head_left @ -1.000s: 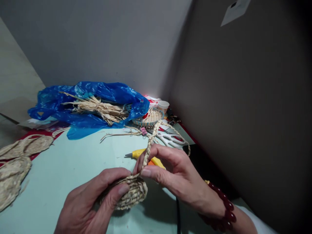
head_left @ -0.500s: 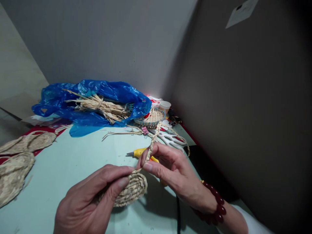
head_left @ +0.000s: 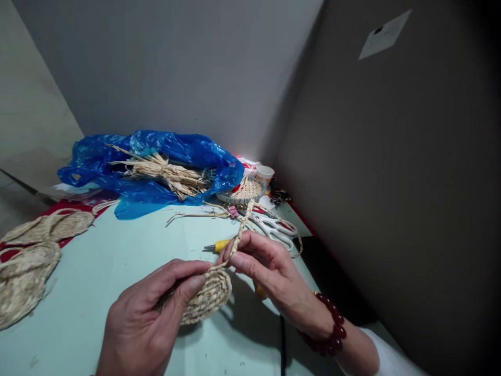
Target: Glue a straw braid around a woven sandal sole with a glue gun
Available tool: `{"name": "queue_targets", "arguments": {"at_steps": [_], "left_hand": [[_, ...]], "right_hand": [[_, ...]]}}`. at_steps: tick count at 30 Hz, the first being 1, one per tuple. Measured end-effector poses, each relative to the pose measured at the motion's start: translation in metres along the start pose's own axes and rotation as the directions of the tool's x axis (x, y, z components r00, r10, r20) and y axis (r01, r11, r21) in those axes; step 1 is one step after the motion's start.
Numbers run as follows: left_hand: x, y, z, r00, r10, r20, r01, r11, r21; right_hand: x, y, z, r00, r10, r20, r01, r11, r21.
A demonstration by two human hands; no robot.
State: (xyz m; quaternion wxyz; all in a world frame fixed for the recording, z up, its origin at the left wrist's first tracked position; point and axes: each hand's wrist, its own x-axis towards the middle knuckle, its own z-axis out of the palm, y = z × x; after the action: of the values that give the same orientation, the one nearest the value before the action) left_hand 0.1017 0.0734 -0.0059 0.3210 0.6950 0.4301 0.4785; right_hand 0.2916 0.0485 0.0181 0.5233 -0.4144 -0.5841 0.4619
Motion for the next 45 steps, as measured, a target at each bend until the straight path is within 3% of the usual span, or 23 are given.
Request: {"name": "queue_targets", "arguments": {"at_steps": [5,10,14,16,21,24,27,28,30,33,37,42,45], "left_hand": [[0.0,0.005,0.002,0.987,-0.133,-0.085,0.132,0.991,-0.014],[0.003,0.005,-0.003,0.983,-0.181,-0.03,0.178,0.982,-0.069],[0.01,-0.007,-0.013,0.953,-0.231,0.195,0.273,0.935,-0.226],[0.013,-0.011,-0.016,0.94,-0.263,0.216,0.325,0.884,-0.337],[0.017,-0.012,-0.017,0.939,-0.285,0.194,0.34,0.856,-0.39],[0.018,-0.012,-0.016,0.955,-0.255,0.154,0.294,0.887,-0.355],[0.017,-0.013,-0.016,0.979,-0.197,0.059,0.205,0.936,-0.286],[0.016,-0.012,-0.015,0.982,-0.186,0.007,0.182,0.947,-0.264],[0.014,-0.01,-0.013,0.978,-0.167,-0.122,0.139,0.967,-0.211],[0.012,-0.003,-0.009,0.963,-0.057,-0.265,0.032,0.995,-0.096],[0.013,0.005,-0.007,0.958,0.108,-0.267,-0.116,0.993,-0.017],[0.014,0.01,-0.009,0.969,0.118,-0.217,-0.135,0.989,-0.064],[0.015,0.011,-0.013,0.983,0.039,-0.182,-0.059,0.993,-0.106]], "right_hand": [[0.002,-0.006,0.001,1.0,0.002,-0.016,-0.002,0.999,0.043],[0.005,-0.006,-0.004,1.0,0.013,-0.025,-0.013,1.0,0.017],[0.009,-0.006,-0.013,0.996,0.005,-0.091,-0.026,0.973,-0.23],[0.011,-0.006,-0.02,0.992,-0.007,-0.125,-0.036,0.94,-0.34],[0.006,-0.011,-0.037,0.99,-0.013,-0.14,-0.059,0.863,-0.502],[-0.001,-0.019,-0.041,0.993,0.065,-0.098,-0.115,0.701,-0.704],[-0.008,-0.021,-0.039,0.971,0.229,-0.064,-0.142,0.344,-0.928],[-0.009,-0.019,-0.037,0.962,0.268,-0.057,-0.129,0.26,-0.957],[-0.01,-0.013,-0.033,0.948,0.317,-0.04,-0.106,0.191,-0.976],[-0.008,-0.002,-0.027,0.943,0.328,-0.065,-0.135,0.196,-0.971],[-0.004,0.007,-0.026,0.941,0.323,-0.097,-0.169,0.205,-0.964],[-0.003,0.004,-0.03,0.939,0.321,-0.124,-0.204,0.231,-0.951],[-0.002,-0.008,-0.032,0.943,0.311,-0.119,-0.207,0.267,-0.941]]}}
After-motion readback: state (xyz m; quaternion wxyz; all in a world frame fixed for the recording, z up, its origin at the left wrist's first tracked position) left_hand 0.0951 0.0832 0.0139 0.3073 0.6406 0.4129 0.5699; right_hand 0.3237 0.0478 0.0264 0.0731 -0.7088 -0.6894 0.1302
